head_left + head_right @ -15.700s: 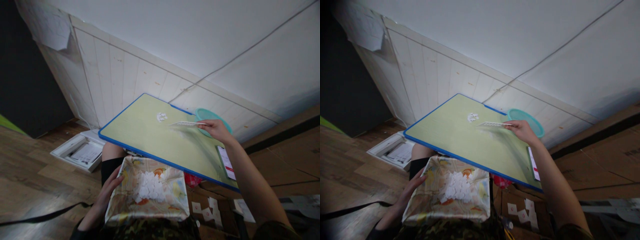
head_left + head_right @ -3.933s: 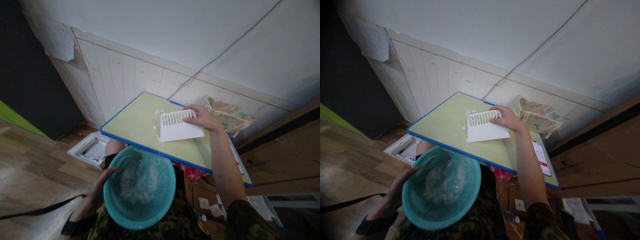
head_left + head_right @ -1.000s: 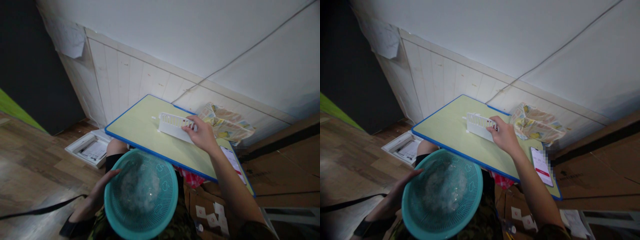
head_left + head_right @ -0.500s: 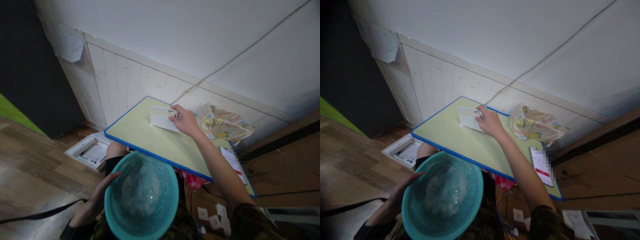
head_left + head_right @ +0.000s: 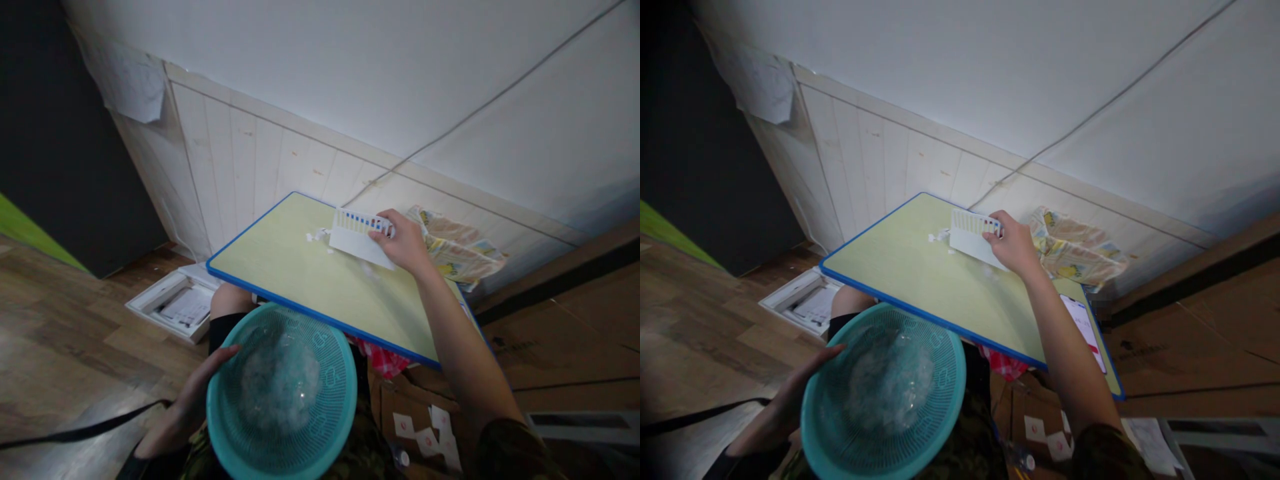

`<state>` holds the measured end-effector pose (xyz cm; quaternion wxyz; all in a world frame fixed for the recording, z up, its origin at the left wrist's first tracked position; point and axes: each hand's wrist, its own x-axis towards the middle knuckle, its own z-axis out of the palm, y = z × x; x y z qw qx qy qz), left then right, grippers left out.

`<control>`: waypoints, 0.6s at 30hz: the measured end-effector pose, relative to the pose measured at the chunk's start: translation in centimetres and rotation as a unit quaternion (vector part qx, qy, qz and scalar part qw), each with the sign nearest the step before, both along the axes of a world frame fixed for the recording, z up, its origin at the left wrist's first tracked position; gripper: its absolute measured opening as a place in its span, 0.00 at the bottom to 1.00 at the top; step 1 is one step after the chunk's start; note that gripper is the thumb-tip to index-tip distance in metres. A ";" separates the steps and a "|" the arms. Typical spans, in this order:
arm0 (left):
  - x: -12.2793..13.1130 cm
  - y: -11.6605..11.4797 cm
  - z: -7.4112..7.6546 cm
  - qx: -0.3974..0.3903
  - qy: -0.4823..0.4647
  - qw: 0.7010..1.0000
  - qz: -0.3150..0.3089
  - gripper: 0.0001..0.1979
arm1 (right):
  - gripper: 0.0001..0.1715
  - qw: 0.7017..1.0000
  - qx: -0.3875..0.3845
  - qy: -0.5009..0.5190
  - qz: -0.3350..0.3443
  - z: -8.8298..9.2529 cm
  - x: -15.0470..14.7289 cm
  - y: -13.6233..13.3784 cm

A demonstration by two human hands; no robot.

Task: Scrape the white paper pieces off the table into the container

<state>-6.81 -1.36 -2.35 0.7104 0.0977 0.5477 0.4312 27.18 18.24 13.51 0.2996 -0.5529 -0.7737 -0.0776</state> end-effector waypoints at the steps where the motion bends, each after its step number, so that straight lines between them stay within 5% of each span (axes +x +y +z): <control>1: 0.0 0.0 0.2 -0.001 -0.004 1.000 -0.004 0.18 | 0.19 1.000 -0.004 -0.002 0.000 -0.1 0.2 -0.2; 18: -0.1 0.0 -0.2 0.028 -0.013 1.000 -0.007 0.16 | 0.20 0.999 -0.027 -0.022 0.001 -1.0 -1.1 2.0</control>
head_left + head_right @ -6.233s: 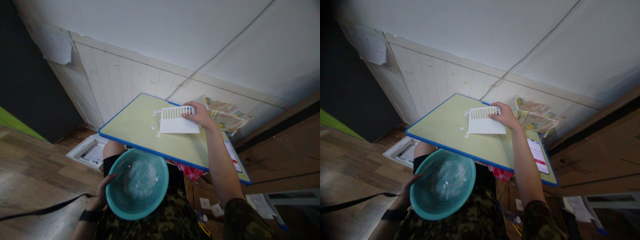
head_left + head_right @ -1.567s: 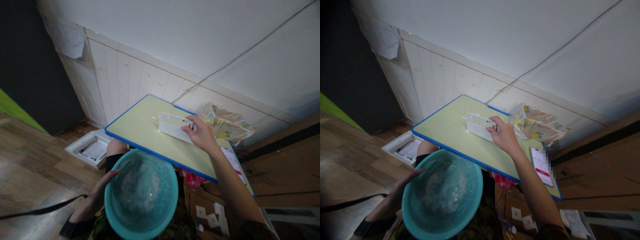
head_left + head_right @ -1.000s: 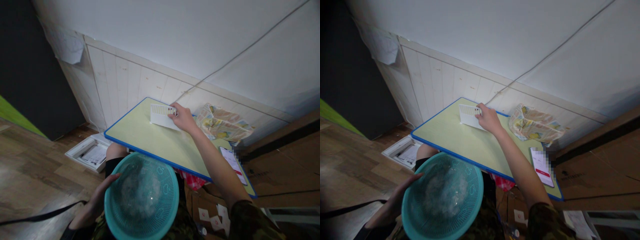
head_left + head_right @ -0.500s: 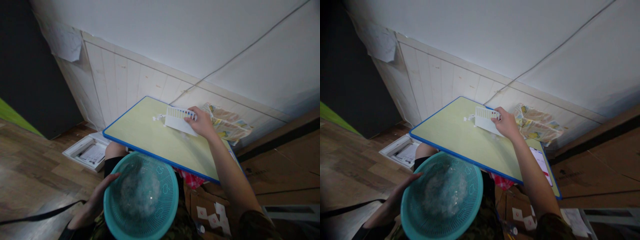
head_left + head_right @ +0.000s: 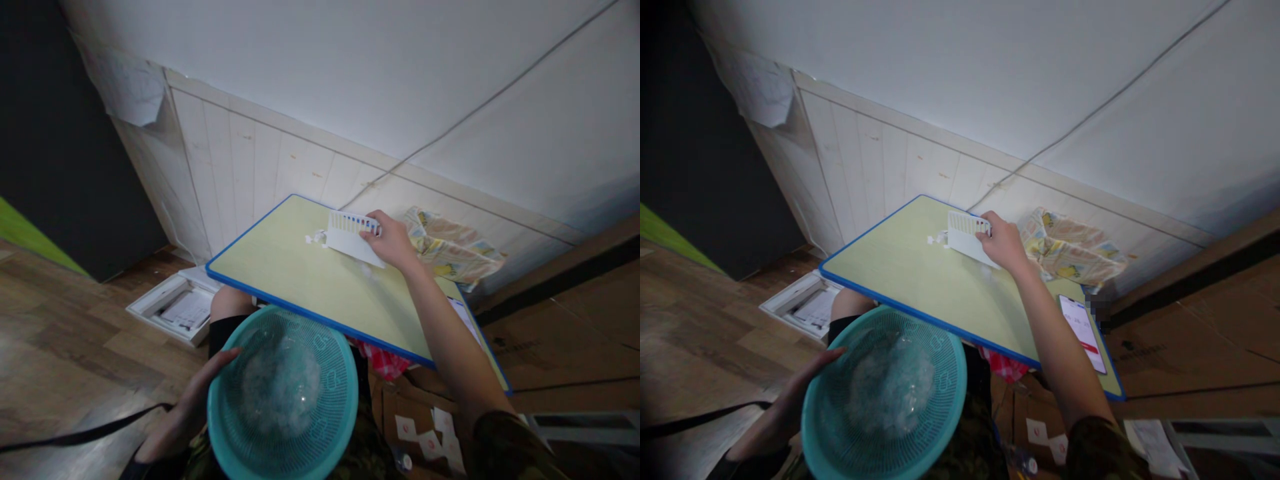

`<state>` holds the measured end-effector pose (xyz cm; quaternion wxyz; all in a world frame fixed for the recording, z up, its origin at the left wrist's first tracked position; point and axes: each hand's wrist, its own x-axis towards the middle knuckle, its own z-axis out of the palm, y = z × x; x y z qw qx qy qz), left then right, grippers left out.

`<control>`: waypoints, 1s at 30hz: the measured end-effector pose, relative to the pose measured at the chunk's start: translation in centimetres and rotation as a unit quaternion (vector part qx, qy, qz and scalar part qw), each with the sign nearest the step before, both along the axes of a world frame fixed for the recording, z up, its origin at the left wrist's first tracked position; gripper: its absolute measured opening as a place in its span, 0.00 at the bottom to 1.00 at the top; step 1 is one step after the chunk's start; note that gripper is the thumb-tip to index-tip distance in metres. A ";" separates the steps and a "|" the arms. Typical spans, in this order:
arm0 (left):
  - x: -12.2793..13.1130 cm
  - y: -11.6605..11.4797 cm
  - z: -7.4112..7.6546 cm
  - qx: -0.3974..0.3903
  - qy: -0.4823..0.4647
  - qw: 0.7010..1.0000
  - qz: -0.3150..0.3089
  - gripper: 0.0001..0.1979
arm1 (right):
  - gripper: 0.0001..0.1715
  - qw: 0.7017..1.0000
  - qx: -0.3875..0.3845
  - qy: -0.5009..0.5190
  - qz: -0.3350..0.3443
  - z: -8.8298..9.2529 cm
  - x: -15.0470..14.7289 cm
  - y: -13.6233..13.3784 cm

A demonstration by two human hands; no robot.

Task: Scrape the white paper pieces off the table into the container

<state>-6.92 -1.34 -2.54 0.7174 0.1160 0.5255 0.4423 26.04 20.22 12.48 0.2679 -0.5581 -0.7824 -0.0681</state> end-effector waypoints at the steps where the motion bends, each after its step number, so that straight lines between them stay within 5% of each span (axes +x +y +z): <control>1: 0.0 0.0 0.0 0.000 -0.001 1.000 -0.004 0.16 | 0.20 1.000 0.000 0.000 0.002 -0.1 -0.5 0.2; 12: -0.4 -0.3 -0.5 0.008 0.001 1.000 -0.013 0.17 | 0.19 0.998 0.026 0.040 0.050 -0.2 -3.0 -0.1; 19: -0.2 -0.1 0.1 0.002 -0.011 1.000 -0.024 0.20 | 0.17 0.996 0.010 0.072 0.053 -3.1 -2.9 0.3; 23: -0.1 -0.1 0.4 0.004 -0.006 1.000 -0.014 0.20 | 0.15 0.994 -0.006 0.087 0.061 -4.2 -2.2 -1.5; 30: 0.0 -0.3 0.9 -0.015 -0.024 1.000 -0.004 0.22 | 0.14 0.996 0.014 0.073 0.046 -3.1 0.0 -5.4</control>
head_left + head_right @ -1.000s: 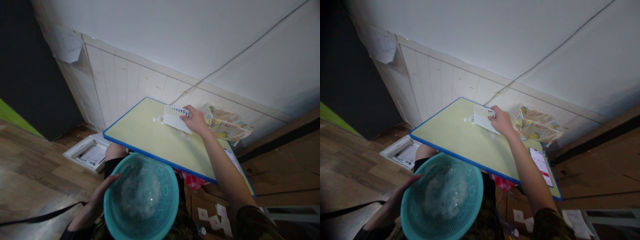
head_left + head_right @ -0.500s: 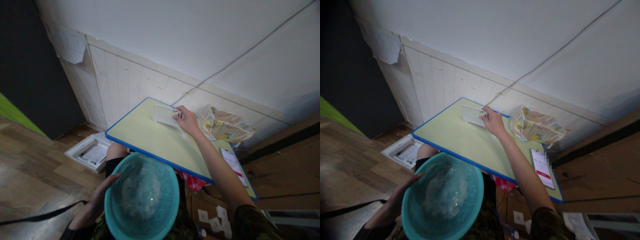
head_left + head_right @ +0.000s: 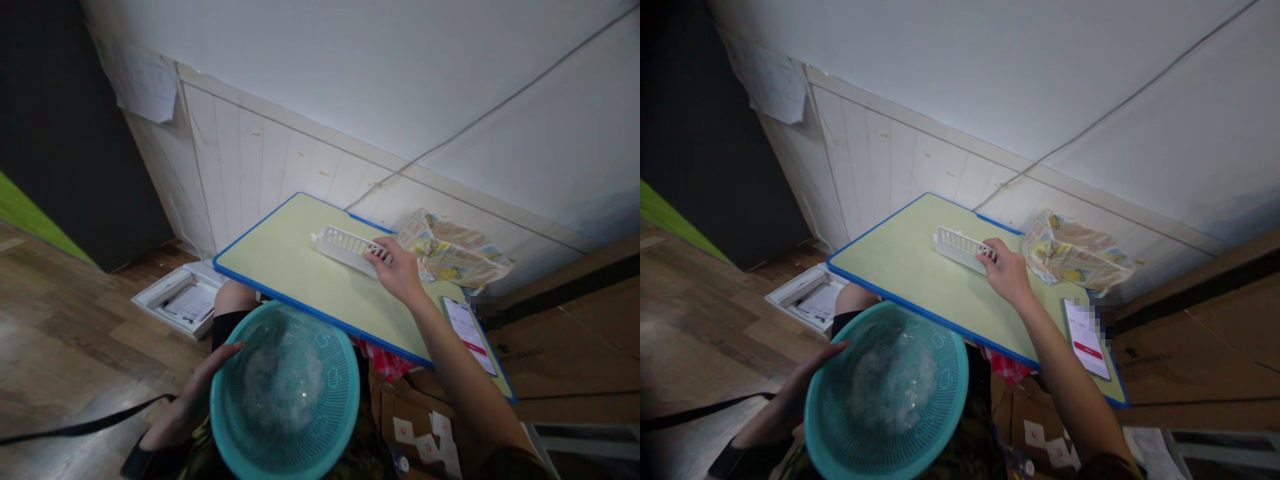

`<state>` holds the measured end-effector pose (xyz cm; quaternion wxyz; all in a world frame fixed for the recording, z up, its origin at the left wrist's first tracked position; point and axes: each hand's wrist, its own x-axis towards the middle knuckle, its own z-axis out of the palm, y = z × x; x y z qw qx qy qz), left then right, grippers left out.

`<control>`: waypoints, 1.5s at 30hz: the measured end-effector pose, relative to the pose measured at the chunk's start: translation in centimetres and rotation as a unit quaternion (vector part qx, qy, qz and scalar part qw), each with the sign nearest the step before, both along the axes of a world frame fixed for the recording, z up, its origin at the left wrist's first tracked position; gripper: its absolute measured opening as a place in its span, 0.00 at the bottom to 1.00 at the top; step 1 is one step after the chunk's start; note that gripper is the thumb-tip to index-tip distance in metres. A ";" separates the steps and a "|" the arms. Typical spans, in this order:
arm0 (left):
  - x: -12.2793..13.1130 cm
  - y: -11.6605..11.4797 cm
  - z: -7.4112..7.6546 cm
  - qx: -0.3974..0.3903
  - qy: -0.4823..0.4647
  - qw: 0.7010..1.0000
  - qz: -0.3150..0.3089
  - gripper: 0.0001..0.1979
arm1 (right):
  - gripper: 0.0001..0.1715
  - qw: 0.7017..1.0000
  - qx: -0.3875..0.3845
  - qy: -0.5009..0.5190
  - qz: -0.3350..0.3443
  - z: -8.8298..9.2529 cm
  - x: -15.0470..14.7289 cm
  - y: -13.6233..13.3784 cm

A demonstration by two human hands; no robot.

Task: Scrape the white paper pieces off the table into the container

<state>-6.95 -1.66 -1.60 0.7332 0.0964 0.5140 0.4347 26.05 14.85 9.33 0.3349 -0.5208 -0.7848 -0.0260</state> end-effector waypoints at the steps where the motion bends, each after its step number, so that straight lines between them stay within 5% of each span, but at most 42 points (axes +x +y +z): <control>1: 0.0 0.1 -0.1 0.001 0.002 1.000 -0.004 0.22 | 0.14 1.000 0.009 0.005 -0.010 0.1 0.2 0.0; 22: 0.1 0.2 -0.5 0.010 0.033 0.999 0.019 0.15 | 0.12 1.000 -0.009 -0.002 -0.026 -0.9 -0.7 0.6; 29: -0.2 0.3 -0.9 -0.005 0.013 1.000 0.017 0.21 | 0.10 1.000 0.030 0.006 0.003 -1.9 0.4 -2.5; 45: 0.8 0.8 -0.6 0.009 -0.003 0.997 0.073 0.06 | 0.08 0.994 0.101 0.006 -0.049 -3.0 2.5 -6.1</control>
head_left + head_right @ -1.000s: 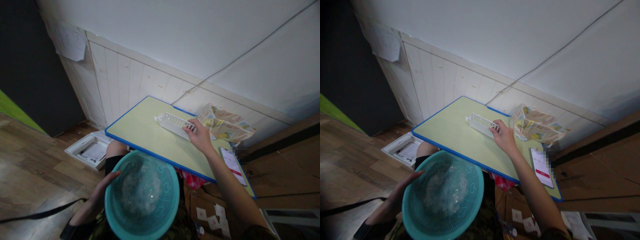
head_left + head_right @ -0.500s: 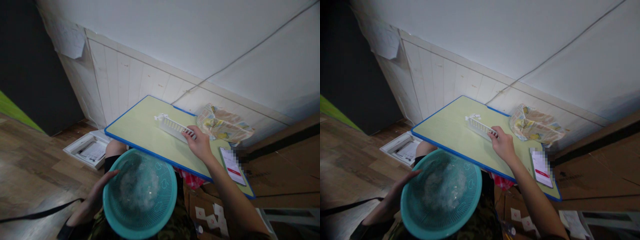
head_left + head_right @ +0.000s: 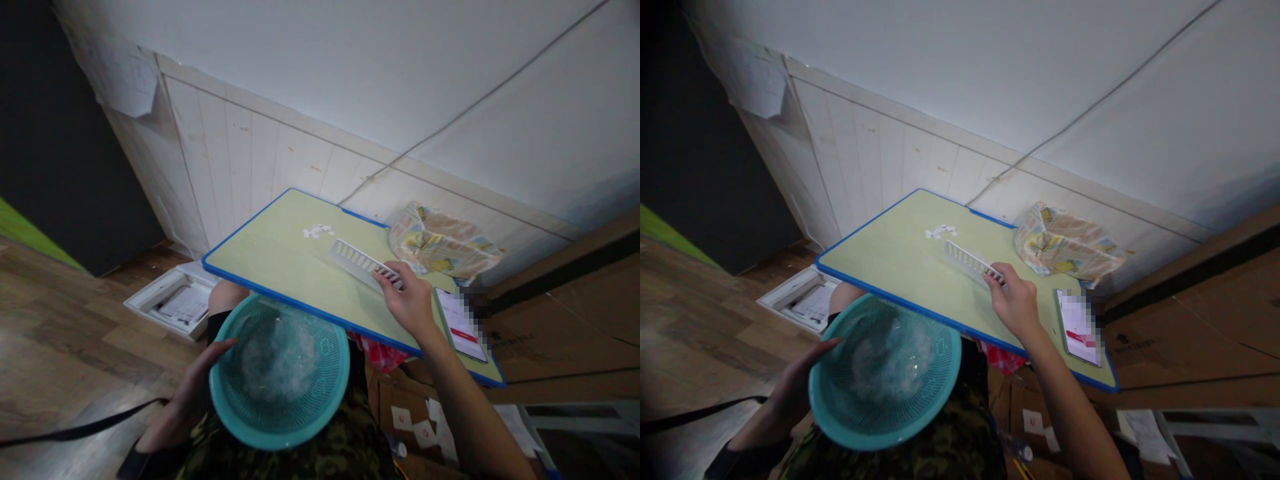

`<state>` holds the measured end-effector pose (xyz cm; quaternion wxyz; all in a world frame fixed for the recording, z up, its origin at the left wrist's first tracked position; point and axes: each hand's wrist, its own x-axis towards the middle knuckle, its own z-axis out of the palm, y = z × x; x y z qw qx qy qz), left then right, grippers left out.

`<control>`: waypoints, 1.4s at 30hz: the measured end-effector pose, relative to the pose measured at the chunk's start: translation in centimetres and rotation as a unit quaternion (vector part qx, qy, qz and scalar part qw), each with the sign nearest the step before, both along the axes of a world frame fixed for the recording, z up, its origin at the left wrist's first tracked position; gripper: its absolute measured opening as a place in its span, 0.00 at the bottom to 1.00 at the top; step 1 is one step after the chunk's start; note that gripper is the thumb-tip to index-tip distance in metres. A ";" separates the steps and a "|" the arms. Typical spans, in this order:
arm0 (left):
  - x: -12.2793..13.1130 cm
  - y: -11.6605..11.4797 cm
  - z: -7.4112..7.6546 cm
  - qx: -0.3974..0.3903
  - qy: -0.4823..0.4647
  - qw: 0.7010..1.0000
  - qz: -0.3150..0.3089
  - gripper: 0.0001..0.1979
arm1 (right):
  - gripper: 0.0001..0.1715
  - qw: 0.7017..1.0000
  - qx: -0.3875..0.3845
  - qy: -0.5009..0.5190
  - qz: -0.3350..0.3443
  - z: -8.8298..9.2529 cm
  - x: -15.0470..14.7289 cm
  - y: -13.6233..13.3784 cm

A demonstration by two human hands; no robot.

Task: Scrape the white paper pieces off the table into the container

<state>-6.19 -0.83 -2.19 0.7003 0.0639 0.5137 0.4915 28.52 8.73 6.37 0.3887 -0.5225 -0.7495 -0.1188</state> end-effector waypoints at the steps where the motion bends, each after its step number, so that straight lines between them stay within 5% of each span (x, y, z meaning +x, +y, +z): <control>1: 0.2 0.0 0.1 0.003 0.008 1.000 -0.001 0.07 | 0.08 1.000 0.002 -0.002 -0.007 -0.1 0.1 0.3; 5: 0.6 -0.1 0.4 0.034 0.037 0.999 -0.010 0.13 | 0.08 0.999 -0.018 -0.027 0.009 -0.7 0.1 0.6; 12: 0.9 -0.1 0.9 0.035 0.019 0.999 -0.007 0.17 | 0.06 0.999 0.006 -0.031 0.037 -0.7 0.2 -3.1; 17: 1.0 -0.2 1.2 0.035 0.015 0.999 -0.011 0.16 | 0.06 1.000 0.025 -0.013 -0.008 -0.9 0.9 -2.5; 22: 1.1 -0.3 1.4 0.044 0.008 0.999 -0.002 0.20 | 0.05 0.999 0.006 -0.037 0.036 -1.4 0.4 -2.9; 29: 0.6 -0.4 0.4 0.064 -0.005 0.998 -0.015 0.19 | 0.10 0.992 -0.003 -0.043 0.120 -0.8 -0.9 -5.8; 42: 0.7 -0.8 0.8 0.053 -0.032 0.998 -0.009 0.09 | 0.10 0.987 -0.030 -0.034 0.157 0.5 -1.4 -7.4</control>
